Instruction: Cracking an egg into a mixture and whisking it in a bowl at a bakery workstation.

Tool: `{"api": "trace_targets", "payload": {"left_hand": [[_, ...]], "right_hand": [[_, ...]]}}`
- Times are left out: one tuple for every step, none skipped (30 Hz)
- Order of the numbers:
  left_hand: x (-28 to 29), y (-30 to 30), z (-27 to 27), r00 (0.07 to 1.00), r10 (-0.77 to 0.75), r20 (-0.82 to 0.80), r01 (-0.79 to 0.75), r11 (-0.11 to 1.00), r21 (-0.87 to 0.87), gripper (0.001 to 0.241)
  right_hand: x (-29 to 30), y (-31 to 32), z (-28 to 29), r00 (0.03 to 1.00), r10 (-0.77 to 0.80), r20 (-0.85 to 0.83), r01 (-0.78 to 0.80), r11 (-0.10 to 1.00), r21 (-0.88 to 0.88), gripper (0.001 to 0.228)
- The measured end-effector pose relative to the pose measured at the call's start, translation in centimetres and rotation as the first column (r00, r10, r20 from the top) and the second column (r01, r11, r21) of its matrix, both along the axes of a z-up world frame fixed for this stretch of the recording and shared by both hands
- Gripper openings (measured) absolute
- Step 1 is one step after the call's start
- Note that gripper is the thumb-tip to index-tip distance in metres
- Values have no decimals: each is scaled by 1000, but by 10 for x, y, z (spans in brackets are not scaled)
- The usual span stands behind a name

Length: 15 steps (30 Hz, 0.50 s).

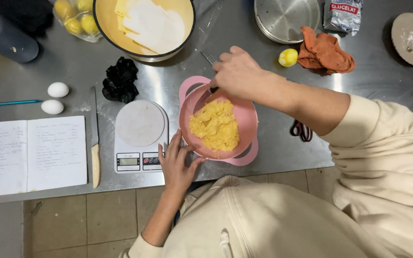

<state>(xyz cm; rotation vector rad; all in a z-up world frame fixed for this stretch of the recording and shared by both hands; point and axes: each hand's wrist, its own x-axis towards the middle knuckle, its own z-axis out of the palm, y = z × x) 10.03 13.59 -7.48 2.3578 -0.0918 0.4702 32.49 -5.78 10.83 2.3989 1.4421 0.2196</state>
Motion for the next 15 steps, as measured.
{"api": "trace_targets", "payload": {"left_hand": [[-1, 0, 0, 1000, -3, -1, 3, 1000, 0, 47], [0, 0, -1, 1000, -1, 1, 1, 1000, -1, 47], [0, 1, -1, 1000, 1, 2, -1, 1000, -2, 47], [0, 0, -2, 1000, 3, 3, -3, 1000, -4, 47], [0, 0, -2, 1000, 7, 2, -7, 1000, -2, 47], [-1, 0, -3, 1000, 11, 1, -11, 1000, 2, 47], [-1, 0, -3, 1000, 15, 0, -15, 1000, 0, 47], [-2, 0, -3, 1000, 13, -3, -13, 1000, 1, 48], [-3, 0, -3, 1000, 12, -6, -12, 1000, 2, 48], [-2, 0, -3, 1000, 12, -4, -12, 1000, 1, 48], [0, -1, -3, 1000, 14, 4, -14, 1000, -3, 48], [0, 0, -3, 1000, 8, 9, -8, 1000, -4, 48], [-1, 0, -3, 1000, 0, 10, 0, 1000, -2, 48], [0, 1, -4, 1000, -1, 11, 1, 1000, 1, 48], [2, 2, -4, 1000, -2, 12, 2, 1000, 4, 48]], "right_hand": [[1, 0, -1, 1000, -3, -1, 3, 1000, 0, 24], [3, 0, -2, 1000, -17, 3, 17, 1000, -24, 21], [5, 0, -2, 999, -31, 7, 32, 998, -46, 18], [7, -5, -3, 1000, -29, 7, 29, 998, -49, 18], [9, -9, -3, 998, -56, 3, 56, 997, -56, 17], [10, -12, -3, 997, -81, -2, 81, 995, -62, 16], [8, -15, 2, 997, -78, -3, 77, 995, -63, 16], [4, -18, 6, 996, -85, 9, 85, 994, -68, 15], [1, -22, 10, 996, -92, 21, 93, 993, -73, 15], [-1, -21, 13, 995, -92, 23, 93, 993, -73, 15], [-2, -20, 15, 997, -66, 50, 69, 997, -42, 15], [-5, -21, 16, 996, -49, 76, 50, 999, -9, 15], [-7, -20, 15, 995, -57, 76, 58, 998, -7, 15], [-7, -19, 16, 993, -65, 95, 66, 998, -10, 14], [-7, -18, 16, 991, -72, 113, 74, 997, -14, 12]]}}
